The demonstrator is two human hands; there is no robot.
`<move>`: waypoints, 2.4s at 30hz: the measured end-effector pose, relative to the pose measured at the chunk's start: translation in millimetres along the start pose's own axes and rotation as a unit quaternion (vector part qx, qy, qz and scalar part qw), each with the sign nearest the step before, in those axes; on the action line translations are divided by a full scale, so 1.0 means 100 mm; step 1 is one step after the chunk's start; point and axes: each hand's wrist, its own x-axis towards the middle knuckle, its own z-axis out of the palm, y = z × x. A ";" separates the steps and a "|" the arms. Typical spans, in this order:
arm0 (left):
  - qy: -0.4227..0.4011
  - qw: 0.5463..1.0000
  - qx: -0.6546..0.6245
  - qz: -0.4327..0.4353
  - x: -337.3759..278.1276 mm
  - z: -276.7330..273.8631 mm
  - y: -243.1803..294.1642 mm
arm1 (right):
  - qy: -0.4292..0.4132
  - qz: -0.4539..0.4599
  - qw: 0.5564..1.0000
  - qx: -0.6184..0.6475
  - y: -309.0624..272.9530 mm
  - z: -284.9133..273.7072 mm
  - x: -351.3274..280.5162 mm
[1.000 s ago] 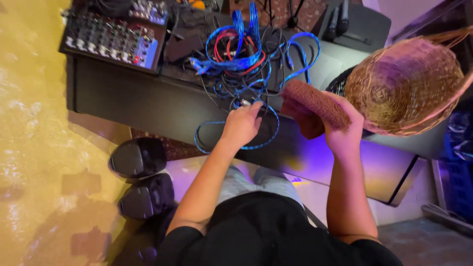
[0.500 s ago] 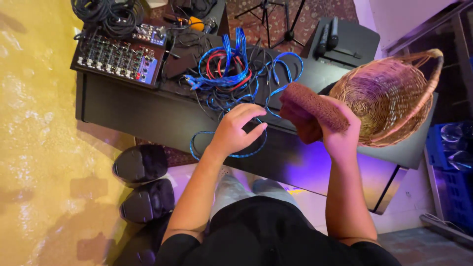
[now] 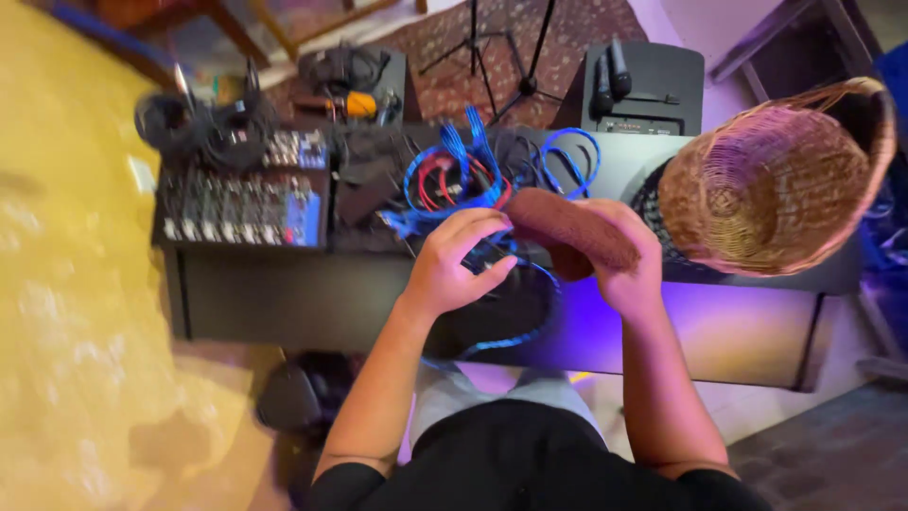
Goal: Organize and clean audio cables and equipment by wiping them and placing them in a basket.
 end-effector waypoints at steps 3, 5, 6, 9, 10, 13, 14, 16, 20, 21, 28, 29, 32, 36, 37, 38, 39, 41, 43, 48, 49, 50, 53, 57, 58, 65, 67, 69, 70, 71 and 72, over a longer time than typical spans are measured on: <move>-0.015 1.000 -0.006 0.005 -0.03 -0.18 -0.31 | 0.100 0.029 0.995 -0.010 0.08 0.33 -0.14; -0.029 1.000 0.004 -0.007 -0.05 -0.20 -0.57 | 0.145 0.050 0.988 -0.006 0.15 0.53 -0.17; -0.035 0.999 0.014 -0.030 -0.09 -0.16 -0.68 | 0.176 0.076 0.981 -0.002 0.18 0.60 -0.23; -0.115 0.982 0.107 -0.109 -0.17 -0.03 -1.03 | 0.198 0.085 0.976 -0.014 0.26 0.78 -0.32; -0.119 0.982 0.102 -0.107 -0.21 0.02 -1.14 | 0.202 0.088 0.975 -0.018 0.27 0.82 -0.33; -0.161 0.966 0.177 -0.101 -0.29 0.20 -1.47 | 0.209 0.086 0.973 -0.049 0.34 0.90 -0.35; -0.143 0.966 0.194 -0.089 -0.36 0.26 -1.55 | 0.211 0.086 0.972 -0.054 0.35 0.91 -0.40; -0.130 0.966 0.211 -0.078 -0.43 0.32 -1.63 | 0.215 0.089 0.971 -0.058 0.35 0.94 -0.49; -0.125 0.982 0.114 -0.081 -0.29 0.23 -1.61 | 0.247 0.129 0.960 -0.017 0.30 0.87 -0.52; -0.054 0.995 0.053 -0.064 -0.27 0.19 -1.56 | 0.248 0.119 0.961 -0.021 0.26 0.85 -0.55; 0.033 0.994 -0.015 -0.106 0.30 -0.41 -0.84 | 0.243 0.111 0.964 -0.004 -0.17 0.67 -0.37; 0.040 0.992 -0.017 -0.115 0.34 -0.48 -0.73 | 0.241 0.106 0.965 -0.007 -0.22 0.64 -0.35; 0.062 0.989 -0.062 -0.122 0.42 -0.65 -0.44 | 0.243 0.097 0.965 0.008 -0.33 0.54 -0.33; 0.060 0.950 -0.276 -0.129 0.45 -0.77 -0.09 | 0.275 0.103 0.955 0.049 -0.45 0.38 -0.38; 0.058 0.951 -0.278 -0.123 0.44 -0.76 -0.05 | 0.279 0.097 0.954 0.047 -0.48 0.34 -0.41; 0.042 0.935 -0.325 -0.137 0.45 -0.74 -0.02 | 0.279 0.072 0.957 0.033 -0.52 0.29 -0.43; 0.024 0.916 -0.370 -0.151 0.46 -0.72 0.00 | 0.279 0.046 0.959 0.018 -0.54 0.25 -0.45; -0.007 0.909 -0.390 -0.149 0.39 -0.66 0.08 | 0.281 0.050 0.958 0.030 -0.69 0.29 -0.59; -0.050 0.897 -0.420 -0.130 0.42 -0.50 0.16 | 0.297 0.041 0.954 0.028 -0.83 0.28 -0.65; -0.132 0.936 -0.320 -0.071 0.30 -0.01 0.44 | 0.313 0.080 0.945 -0.045 -1.10 0.28 -0.80; -0.147 0.930 -0.331 -0.064 0.28 0.10 0.49 | 0.329 0.083 0.939 -0.056 -1.12 0.22 -0.89; -0.166 0.912 -0.363 -0.096 0.27 0.20 0.52 | 0.339 0.079 0.936 -0.056 -1.12 0.16 -0.94; -0.227 0.897 -0.358 -0.123 0.30 0.46 0.70 | 0.324 0.087 0.940 -0.053 -1.18 -0.05 -1.10; -0.320 0.916 -0.222 -0.094 0.43 0.74 1.24 | 0.280 0.181 0.942 0.028 -1.21 -0.37 -1.32; -0.324 0.915 -0.225 -0.086 0.47 0.85 1.32 | 0.287 0.178 0.941 0.023 -1.15 -0.49 -1.36; -0.403 0.896 -0.180 -0.050 0.40 1.65 1.53 | 0.313 0.150 0.933 -0.092 -0.98 -1.17 -1.69; -0.384 0.902 -0.195 0.033 0.42 1.74 1.67 | 0.332 0.161 0.921 -0.126 -0.94 -1.27 -1.77; -0.445 0.862 -0.232 -0.075 0.53 1.73 1.97 | 0.370 0.121 0.917 -0.083 -0.88 -1.36 -1.87; -0.447 0.860 -0.233 -0.074 0.55 1.76 2.03 | 0.373 0.121 0.916 -0.084 -0.90 -1.40 -1.89; -0.459 0.861 -0.205 -0.073 0.56 1.78 2.08 | 0.379 0.119 0.915 -0.072 -0.92 -1.43 -1.91; -0.470 0.862 -0.175 -0.073 0.57 1.77 2.11 | 0.385 0.117 0.913 -0.058 -0.93 -1.43 -1.92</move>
